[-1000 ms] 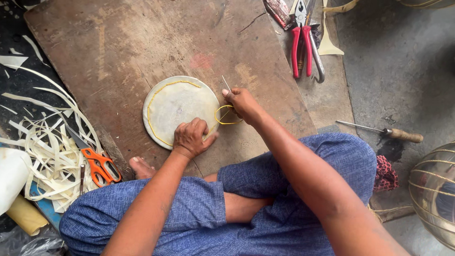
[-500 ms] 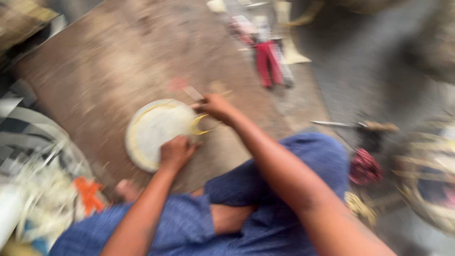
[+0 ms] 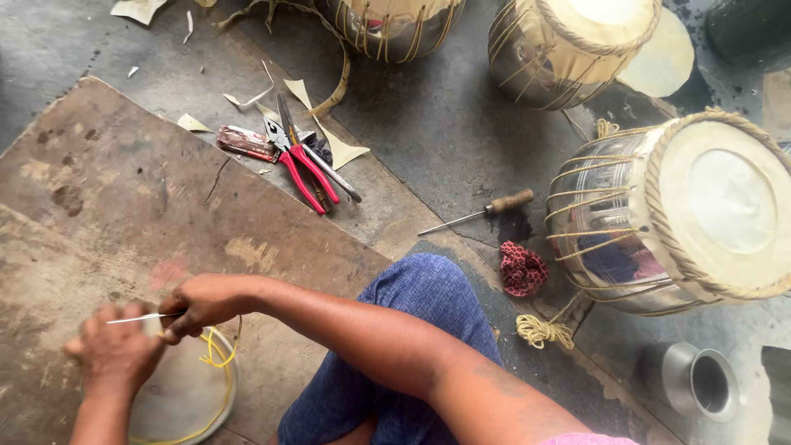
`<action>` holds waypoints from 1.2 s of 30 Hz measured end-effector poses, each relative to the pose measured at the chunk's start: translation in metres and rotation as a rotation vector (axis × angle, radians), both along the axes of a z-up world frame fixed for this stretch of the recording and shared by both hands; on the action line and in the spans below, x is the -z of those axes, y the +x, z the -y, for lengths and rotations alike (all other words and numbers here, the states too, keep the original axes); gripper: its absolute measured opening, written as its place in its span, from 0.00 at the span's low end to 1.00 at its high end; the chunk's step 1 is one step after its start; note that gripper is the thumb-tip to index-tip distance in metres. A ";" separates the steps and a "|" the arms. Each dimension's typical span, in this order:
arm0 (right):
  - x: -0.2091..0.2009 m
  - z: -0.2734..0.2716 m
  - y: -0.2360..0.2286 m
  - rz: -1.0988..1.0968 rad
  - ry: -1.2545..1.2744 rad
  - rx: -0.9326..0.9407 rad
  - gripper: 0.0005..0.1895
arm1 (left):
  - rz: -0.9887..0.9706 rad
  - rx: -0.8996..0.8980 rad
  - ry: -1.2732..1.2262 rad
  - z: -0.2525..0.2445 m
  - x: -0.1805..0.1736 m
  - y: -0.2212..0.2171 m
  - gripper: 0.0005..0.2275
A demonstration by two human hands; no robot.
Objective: The person weaves a thin yellow cord through a small white drumhead while holding it by hand, periodically pulling the cord tight and wrapping it around the rim.
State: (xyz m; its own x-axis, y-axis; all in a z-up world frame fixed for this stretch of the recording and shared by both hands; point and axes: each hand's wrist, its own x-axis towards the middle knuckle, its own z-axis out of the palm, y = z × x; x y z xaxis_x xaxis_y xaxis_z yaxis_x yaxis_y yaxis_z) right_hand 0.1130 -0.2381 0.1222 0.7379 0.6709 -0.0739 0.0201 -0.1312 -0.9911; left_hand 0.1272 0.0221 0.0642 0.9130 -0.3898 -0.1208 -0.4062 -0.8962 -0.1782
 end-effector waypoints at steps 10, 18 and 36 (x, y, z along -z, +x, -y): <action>-0.068 -0.030 -0.067 0.281 -0.157 0.079 0.29 | 0.176 -0.120 -0.490 -0.017 -0.108 -0.099 0.13; -0.134 0.065 -0.077 0.680 -0.441 0.508 0.20 | 0.365 -0.162 -0.826 -0.015 -0.146 -0.143 0.18; -0.152 -0.062 -0.147 -0.058 -0.385 0.329 0.12 | -0.041 -0.321 -1.115 -0.023 -0.201 -0.136 0.13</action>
State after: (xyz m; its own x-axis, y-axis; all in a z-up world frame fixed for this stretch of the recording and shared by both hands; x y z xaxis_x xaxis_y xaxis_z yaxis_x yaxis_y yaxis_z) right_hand -0.0340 -0.1766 0.2738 0.8928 0.3202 -0.3168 -0.1368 -0.4773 -0.8680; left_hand -0.0091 0.0456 0.2648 0.9925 -0.0498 0.1121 -0.1190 -0.6108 0.7828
